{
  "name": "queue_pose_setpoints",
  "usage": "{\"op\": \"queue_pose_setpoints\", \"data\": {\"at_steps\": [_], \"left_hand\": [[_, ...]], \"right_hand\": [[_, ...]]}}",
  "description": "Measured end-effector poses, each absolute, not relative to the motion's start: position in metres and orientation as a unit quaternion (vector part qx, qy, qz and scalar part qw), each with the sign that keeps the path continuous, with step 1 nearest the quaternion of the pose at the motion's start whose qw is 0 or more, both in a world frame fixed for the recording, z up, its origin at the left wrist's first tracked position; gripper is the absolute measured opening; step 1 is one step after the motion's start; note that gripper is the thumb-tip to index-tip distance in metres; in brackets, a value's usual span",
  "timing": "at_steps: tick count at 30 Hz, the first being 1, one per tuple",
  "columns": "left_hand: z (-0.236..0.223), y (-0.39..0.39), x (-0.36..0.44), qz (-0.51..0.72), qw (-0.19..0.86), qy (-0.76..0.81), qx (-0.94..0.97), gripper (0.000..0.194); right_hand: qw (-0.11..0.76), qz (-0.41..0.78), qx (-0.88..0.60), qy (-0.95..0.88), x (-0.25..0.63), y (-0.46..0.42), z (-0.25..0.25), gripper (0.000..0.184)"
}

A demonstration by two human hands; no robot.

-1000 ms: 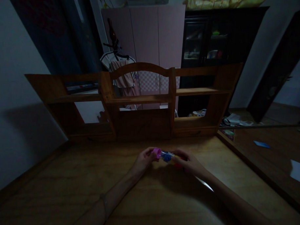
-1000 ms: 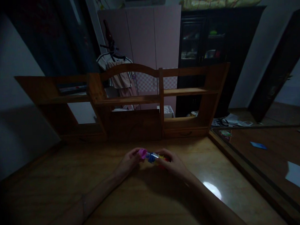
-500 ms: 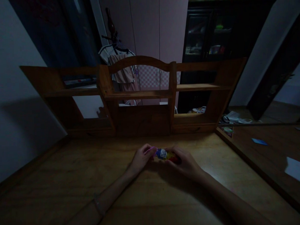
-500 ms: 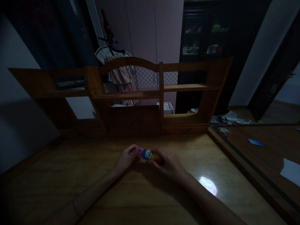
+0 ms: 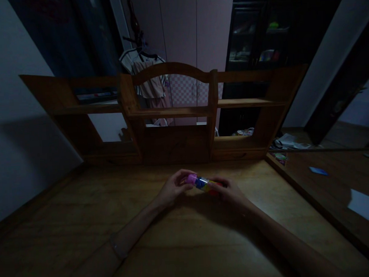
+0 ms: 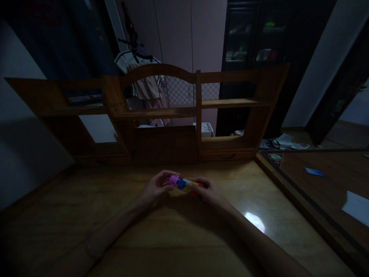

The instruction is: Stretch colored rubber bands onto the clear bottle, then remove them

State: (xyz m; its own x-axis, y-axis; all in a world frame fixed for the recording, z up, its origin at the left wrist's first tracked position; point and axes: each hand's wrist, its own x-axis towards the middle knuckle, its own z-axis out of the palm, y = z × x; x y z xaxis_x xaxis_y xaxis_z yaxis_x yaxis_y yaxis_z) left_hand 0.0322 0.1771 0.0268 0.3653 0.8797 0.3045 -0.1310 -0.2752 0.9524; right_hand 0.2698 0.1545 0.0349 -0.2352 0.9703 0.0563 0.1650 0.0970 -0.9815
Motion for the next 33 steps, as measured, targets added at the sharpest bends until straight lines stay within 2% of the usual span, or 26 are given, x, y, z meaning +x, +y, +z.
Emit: {"op": "queue_pose_setpoints", "data": {"at_steps": [3,7,11,16,22,26,29,33], "left_hand": [[0.025,0.177,0.031,0.458,0.561,0.269,0.635,0.034],[0.028,0.174,0.032,0.453,0.569,0.276,0.628,0.026],[0.034,0.172,0.031,0.438,0.554,0.309,0.637,0.040],[0.032,0.169,0.032,0.403,0.496,0.376,0.671,0.041],[0.034,0.165,0.032,0.373,0.367,0.438,0.731,0.044],[0.024,0.173,0.030,0.376,0.384,0.455,0.710,0.052],[0.016,0.178,0.028,0.383,0.415,0.458,0.687,0.053],[0.016,0.180,0.029,0.410,0.468,0.414,0.664,0.041]], "right_hand": [[0.397,0.557,-0.448,-0.576,0.273,0.157,0.032,0.038],[0.387,0.590,-0.441,-0.555,0.274,0.154,0.034,0.034],[0.388,0.587,-0.431,-0.565,0.274,0.155,0.036,0.035],[0.378,0.533,-0.450,-0.609,0.274,0.159,0.035,0.038],[0.382,0.411,-0.425,-0.710,0.273,0.150,0.044,0.037],[0.393,0.296,-0.383,-0.782,0.272,0.141,0.048,0.036],[0.396,0.256,-0.367,-0.802,0.271,0.137,0.050,0.036],[0.415,0.260,-0.377,-0.786,0.273,0.139,0.049,0.035]]}}
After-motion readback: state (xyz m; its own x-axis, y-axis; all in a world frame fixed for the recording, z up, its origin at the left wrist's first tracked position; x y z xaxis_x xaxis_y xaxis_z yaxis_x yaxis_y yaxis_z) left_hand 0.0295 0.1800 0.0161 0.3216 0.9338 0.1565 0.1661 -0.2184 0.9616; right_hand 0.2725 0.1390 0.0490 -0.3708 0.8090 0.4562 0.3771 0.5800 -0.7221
